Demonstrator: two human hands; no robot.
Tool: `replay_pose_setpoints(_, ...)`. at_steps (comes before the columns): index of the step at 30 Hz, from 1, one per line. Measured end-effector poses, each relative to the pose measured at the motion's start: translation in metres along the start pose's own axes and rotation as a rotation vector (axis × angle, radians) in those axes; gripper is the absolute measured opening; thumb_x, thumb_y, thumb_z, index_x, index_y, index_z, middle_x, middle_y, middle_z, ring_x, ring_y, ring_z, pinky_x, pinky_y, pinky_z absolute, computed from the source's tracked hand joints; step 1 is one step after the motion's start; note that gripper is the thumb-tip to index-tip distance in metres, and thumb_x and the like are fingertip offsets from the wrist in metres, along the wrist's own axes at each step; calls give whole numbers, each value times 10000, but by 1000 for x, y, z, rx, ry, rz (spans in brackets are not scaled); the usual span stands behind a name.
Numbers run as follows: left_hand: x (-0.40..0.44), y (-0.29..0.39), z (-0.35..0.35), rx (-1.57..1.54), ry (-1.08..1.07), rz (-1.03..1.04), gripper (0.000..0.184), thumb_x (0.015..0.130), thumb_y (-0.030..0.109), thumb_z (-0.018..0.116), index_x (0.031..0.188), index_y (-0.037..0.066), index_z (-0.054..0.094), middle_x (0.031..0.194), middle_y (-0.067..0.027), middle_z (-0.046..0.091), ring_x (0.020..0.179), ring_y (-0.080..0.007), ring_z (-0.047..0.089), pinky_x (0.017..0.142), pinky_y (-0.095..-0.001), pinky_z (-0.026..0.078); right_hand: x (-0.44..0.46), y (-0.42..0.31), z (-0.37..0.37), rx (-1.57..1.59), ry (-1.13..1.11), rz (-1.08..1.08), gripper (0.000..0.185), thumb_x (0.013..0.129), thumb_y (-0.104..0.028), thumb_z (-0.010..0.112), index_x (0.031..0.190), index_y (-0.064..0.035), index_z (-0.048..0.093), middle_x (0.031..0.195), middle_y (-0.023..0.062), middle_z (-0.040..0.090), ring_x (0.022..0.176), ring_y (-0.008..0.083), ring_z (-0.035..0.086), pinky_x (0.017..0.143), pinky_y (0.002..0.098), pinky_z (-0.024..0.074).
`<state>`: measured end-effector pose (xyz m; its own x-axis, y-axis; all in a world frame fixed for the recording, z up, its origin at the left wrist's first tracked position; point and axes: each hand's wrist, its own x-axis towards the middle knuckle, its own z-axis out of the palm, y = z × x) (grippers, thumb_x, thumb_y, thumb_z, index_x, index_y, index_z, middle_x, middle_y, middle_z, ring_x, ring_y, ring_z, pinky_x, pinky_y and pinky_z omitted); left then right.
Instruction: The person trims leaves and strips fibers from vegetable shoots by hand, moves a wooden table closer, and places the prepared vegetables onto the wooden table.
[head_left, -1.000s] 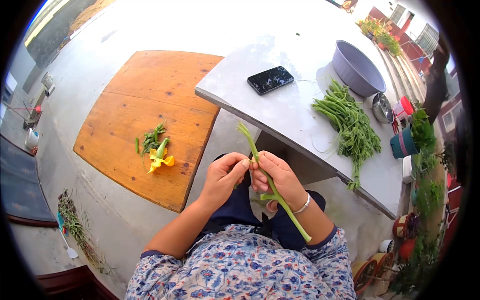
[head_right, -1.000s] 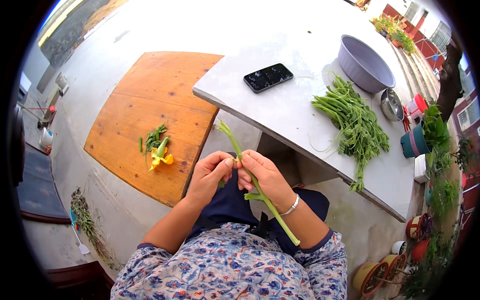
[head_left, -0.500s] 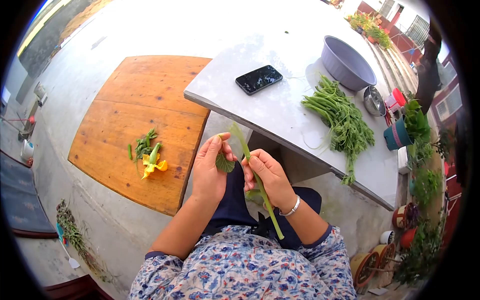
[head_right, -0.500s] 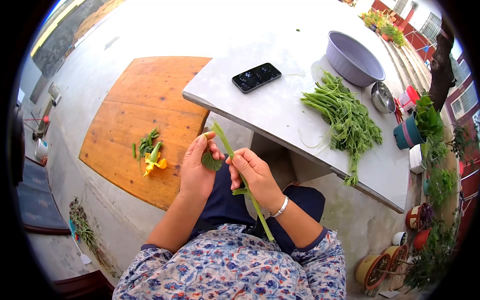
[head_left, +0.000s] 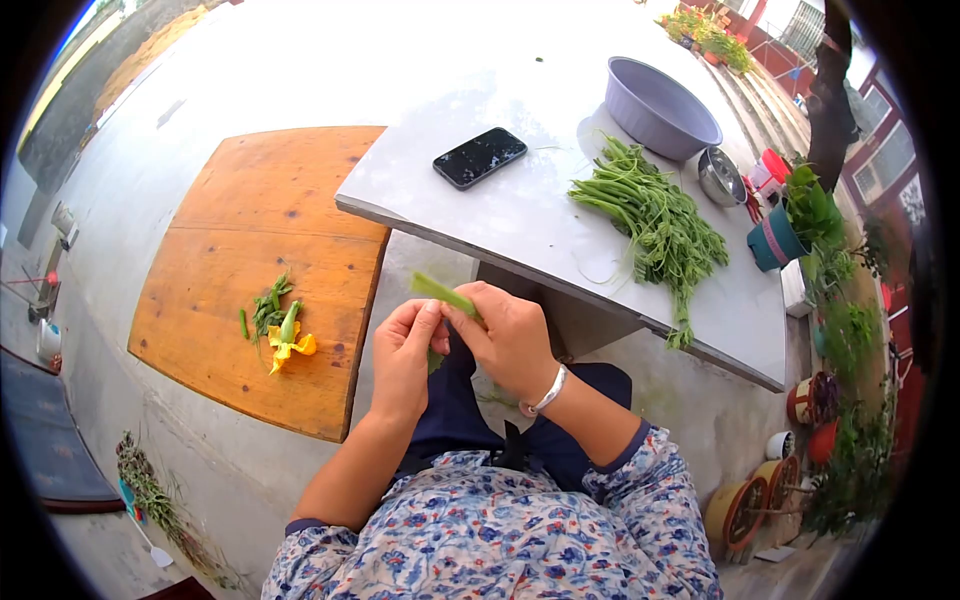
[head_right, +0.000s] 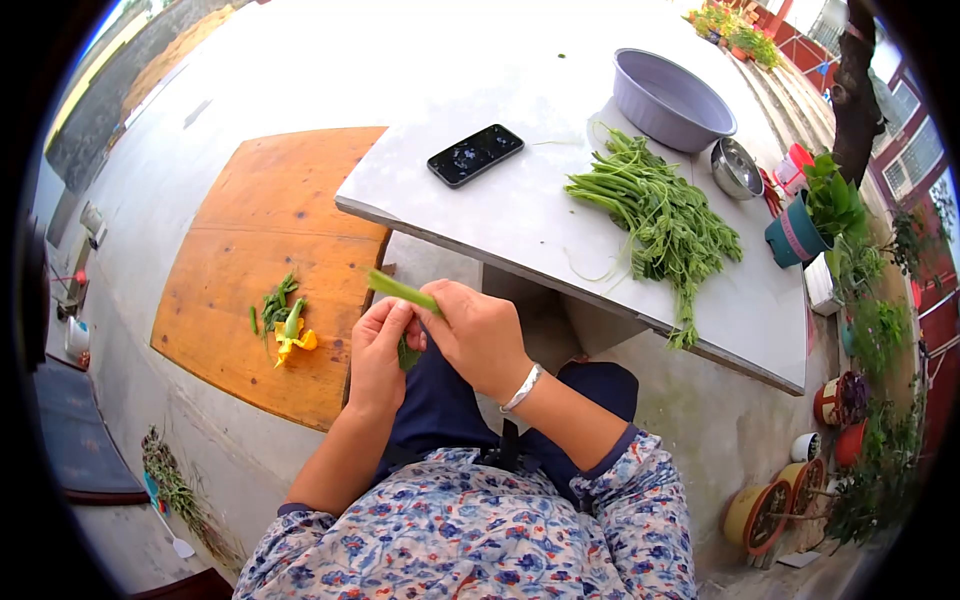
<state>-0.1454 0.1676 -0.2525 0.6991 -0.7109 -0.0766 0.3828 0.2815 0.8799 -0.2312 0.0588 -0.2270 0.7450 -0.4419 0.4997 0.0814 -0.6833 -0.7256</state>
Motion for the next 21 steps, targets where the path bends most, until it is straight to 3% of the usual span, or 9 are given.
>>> replay_pose_setpoints(2, -3, 3, 6, -52, 10, -14, 165, 973, 140, 525, 885, 24, 603, 683, -2, 536, 581, -71, 484, 559, -218, 424, -5, 0, -2, -207, 42, -256, 140, 793, -109, 659, 904, -71, 581, 756, 76, 638, 632, 263, 631, 534, 345, 490)
replay_pose_setpoints(7, 25, 21, -29, -106, 98, 188, 179, 975, 156, 539, 979, -3, 622, 698, 20, 494, 594, -44, 439, 562, -194, 387, -17, -18, -24, 190, -56, 65, 134, 901, -170, 621, 946, -60, 559, 683, 123, 559, 586, 287, 586, 530, 344, 452)
replay_pose_setpoints(8, 30, 31, -37, -9, 133, 236, 182, 976, 150, 538, 1006, -4, 630, 705, 23, 487, 606, -42, 431, 573, -192, 383, -16, -15, -38, 219, -55, 104, 168, 940, -211, 593, 969, -51, 548, 644, 85, 521, 521, 217, 522, 509, 314, 415)
replay_pose_setpoints(9, 32, 42, -44, 86, 159, 284, 190, 976, 144, 536, 1033, -6, 637, 712, 25, 480, 619, -40, 423, 583, -189, 379, -18, -15, -54, 384, -57, 309, 151, 959, -191, 568, 981, -43, 551, 653, -29, 474, 546, 38, 444, 496, 196, 355)
replay_pose_setpoints(10, 32, 52, -56, 244, 200, 319, 190, 977, 137, 532, 1050, 5, 648, 733, 21, 495, 631, -37, 421, 597, -186, 380, -22, -9, -66, 742, -19, 454, 220, 990, -260, 518, 1012, -41, 521, 651, -57, 405, 531, 21, 364, 479, 177, 334)
replay_pose_setpoints(13, 38, 77, -96, 649, 282, 352, 200, 979, 111, 514, 1068, 25, 670, 831, -7, 578, 713, -59, 491, 673, -210, 422, -31, 16, -101, 984, 142, 360, 488, 987, -522, 394, 1037, -46, 493, 633, -28, 339, 522, 63, 318, 452, 202, 322)
replay_pose_setpoints(16, 56, 85, -150, 1071, 274, 597, 207, 965, 86, 507, 1067, 9, 670, 951, -61, 640, 870, -153, 577, 779, -267, 460, -43, 23, -132, 1089, 217, 382, 632, 950, -646, 319, 998, -52, 530, 615, -18, 363, 520, 75, 336, 461, 215, 317)
replay_pose_setpoints(19, 64, 86, -205, 1520, 228, 404, 243, 944, 74, 512, 1140, 0, 634, 1081, -131, 640, 1042, -276, 579, 892, -355, 452, -57, 17, -150, 974, 275, 382, 523, 992, -536, 352, 1000, -44, 530, 640, -21, 372, 532, 61, 324, 470, 207, 297)
replay_pose_setpoints(21, 69, 69, -240, 1903, 326, 648, 282, 935, 81, 516, 1196, 9, 596, 1156, -168, 610, 1105, -323, 552, 939, -402, 430, -63, 7, -158, 902, 330, 362, 466, 1006, -476, 368, 1004, -38, 524, 650, -24, 375, 541, 51, 318, 473, 202, 285)
